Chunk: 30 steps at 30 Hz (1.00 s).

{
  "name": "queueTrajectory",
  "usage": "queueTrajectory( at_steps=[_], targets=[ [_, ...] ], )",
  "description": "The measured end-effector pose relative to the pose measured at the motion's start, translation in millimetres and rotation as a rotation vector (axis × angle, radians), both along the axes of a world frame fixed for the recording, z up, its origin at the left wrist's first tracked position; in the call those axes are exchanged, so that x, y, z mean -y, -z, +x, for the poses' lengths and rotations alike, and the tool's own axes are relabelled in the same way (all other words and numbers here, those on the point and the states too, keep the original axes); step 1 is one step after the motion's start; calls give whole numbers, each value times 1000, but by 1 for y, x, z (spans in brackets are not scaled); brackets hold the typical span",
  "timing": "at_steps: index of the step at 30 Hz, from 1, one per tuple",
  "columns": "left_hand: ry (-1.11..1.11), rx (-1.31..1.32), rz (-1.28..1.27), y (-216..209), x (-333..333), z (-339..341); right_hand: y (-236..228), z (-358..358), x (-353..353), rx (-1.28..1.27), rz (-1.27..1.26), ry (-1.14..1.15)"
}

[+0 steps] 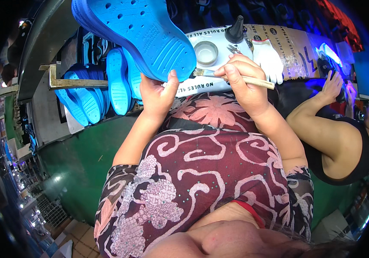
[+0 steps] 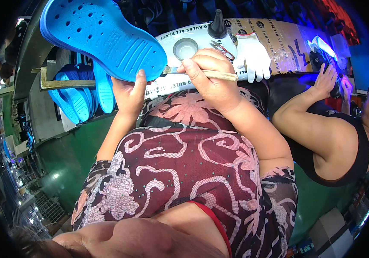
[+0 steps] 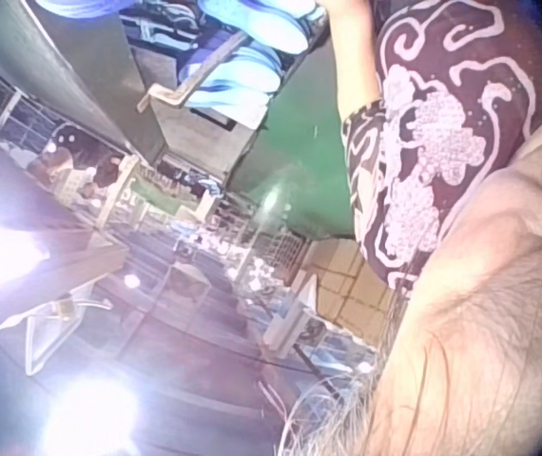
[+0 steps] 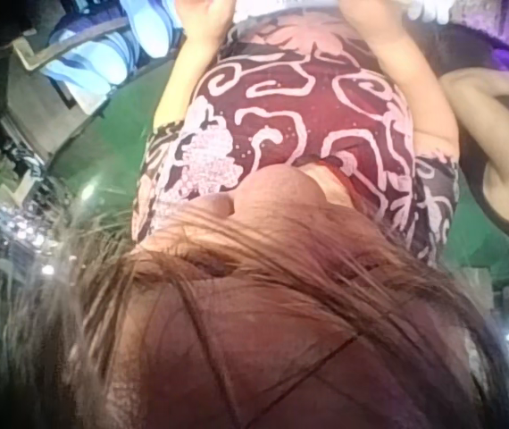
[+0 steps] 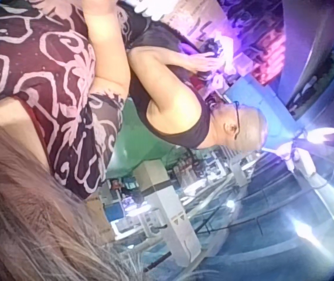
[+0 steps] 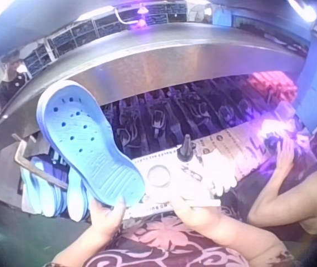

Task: The person applies adhesive to shoe soles using a brush, dipping the brush into a small container and coating each sole before placing it onto an overhead conveyor.

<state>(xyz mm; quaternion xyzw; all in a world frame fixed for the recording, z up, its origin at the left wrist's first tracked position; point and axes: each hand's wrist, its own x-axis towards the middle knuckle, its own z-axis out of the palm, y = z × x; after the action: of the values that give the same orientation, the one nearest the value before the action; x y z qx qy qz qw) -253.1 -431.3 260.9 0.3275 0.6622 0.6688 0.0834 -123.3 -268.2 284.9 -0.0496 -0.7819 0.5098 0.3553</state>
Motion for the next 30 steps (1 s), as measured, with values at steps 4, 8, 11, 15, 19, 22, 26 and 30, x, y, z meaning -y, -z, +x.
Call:
queueTrajectory(
  at_steps=[4,8,11,15,19,22,26,30],
  targets=[
    [3,-9,26,2,4,4,2,-7,4,-40,68,10],
    [-20,-175,44,3,5,4,1,-9,7,-18,196,43],
    [-27,-227,61,3,7,3,0,-8,5,-40,267,70],
    [-35,-278,72,4,8,1,-4,-7,5,-40,272,88],
    [-1,-216,51,3,9,1,-5,-11,6,-101,240,65],
    [-18,-207,80,5,8,2,0,-13,5,-81,289,42],
    [-16,-240,66,7,10,0,3,-10,1,-56,345,92],
    [-17,-241,53,6,9,1,0,-8,2,-65,347,93]
  ],
)
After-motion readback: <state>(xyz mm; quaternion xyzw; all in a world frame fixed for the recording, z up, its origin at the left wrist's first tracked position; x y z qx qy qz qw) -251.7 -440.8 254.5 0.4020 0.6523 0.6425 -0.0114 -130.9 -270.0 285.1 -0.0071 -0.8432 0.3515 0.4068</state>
